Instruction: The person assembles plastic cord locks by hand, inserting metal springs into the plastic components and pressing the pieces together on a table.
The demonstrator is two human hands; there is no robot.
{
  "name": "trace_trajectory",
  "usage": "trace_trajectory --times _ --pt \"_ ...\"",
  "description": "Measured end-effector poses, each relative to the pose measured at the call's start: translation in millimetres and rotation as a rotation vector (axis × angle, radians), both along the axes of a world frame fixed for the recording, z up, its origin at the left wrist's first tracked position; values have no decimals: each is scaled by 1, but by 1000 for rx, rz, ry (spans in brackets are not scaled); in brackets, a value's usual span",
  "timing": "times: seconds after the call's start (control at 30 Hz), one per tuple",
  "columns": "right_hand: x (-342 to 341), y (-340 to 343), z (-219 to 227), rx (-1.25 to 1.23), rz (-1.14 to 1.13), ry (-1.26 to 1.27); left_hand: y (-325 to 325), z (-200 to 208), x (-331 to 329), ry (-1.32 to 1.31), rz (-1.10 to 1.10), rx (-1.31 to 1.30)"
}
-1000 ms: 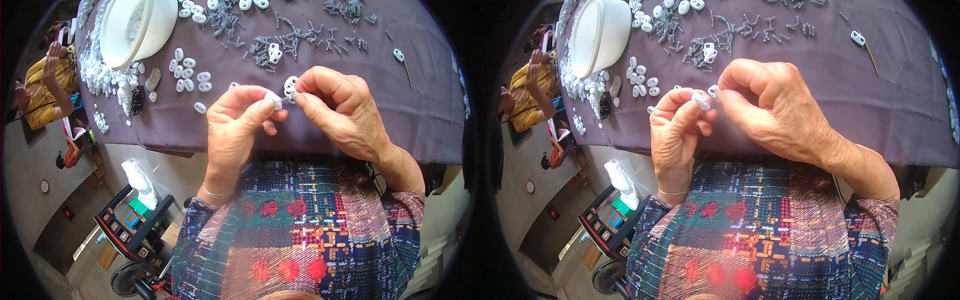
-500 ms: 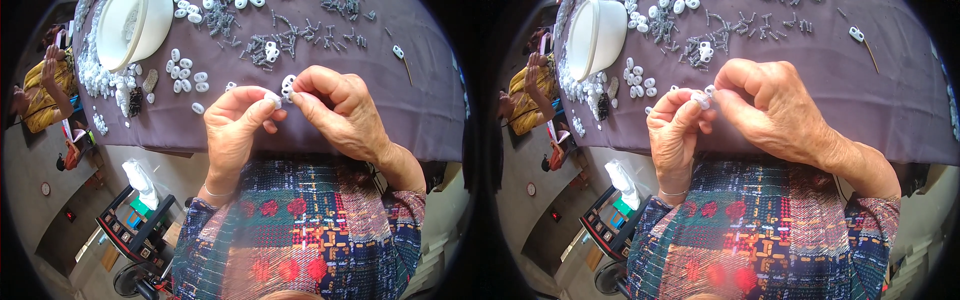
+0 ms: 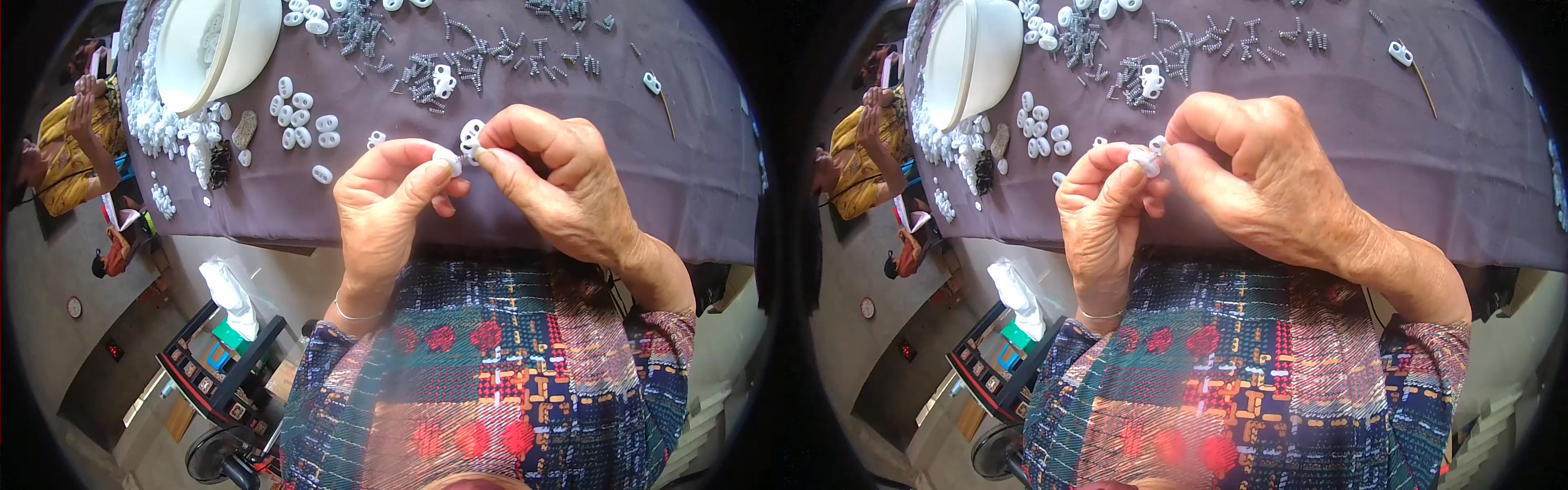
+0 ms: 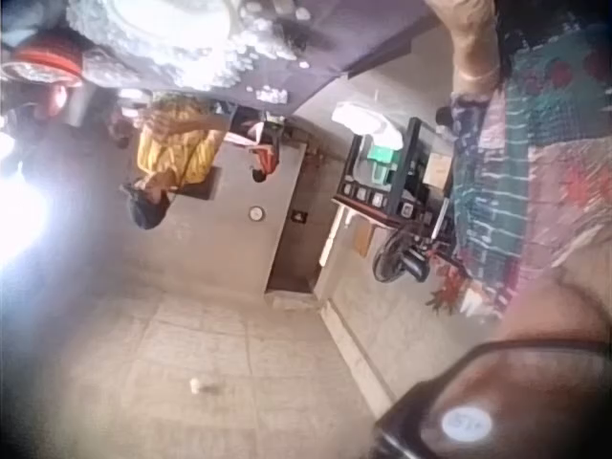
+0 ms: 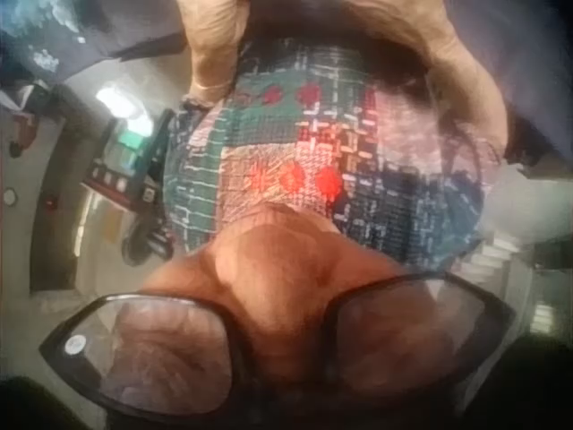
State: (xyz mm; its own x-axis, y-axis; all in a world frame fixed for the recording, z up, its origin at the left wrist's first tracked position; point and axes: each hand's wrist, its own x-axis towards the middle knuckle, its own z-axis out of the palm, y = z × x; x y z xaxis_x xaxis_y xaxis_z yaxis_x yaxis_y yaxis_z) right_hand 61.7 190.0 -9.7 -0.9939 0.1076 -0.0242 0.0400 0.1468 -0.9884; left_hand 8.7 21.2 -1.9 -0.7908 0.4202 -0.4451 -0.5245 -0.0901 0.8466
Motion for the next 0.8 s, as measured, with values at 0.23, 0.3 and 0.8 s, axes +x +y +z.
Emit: trace_trajectory --times 0.23,0.3,0.8 --pt "1 -1 2 -42 22 -38 1 1 0 -10 -12 14" --pt "0 -1 1 -41 18 -43 1 0 1 -15 -5 14" --pt "1 -3 -4 -22 19 -7 2 -1 3 -17 0 -12"
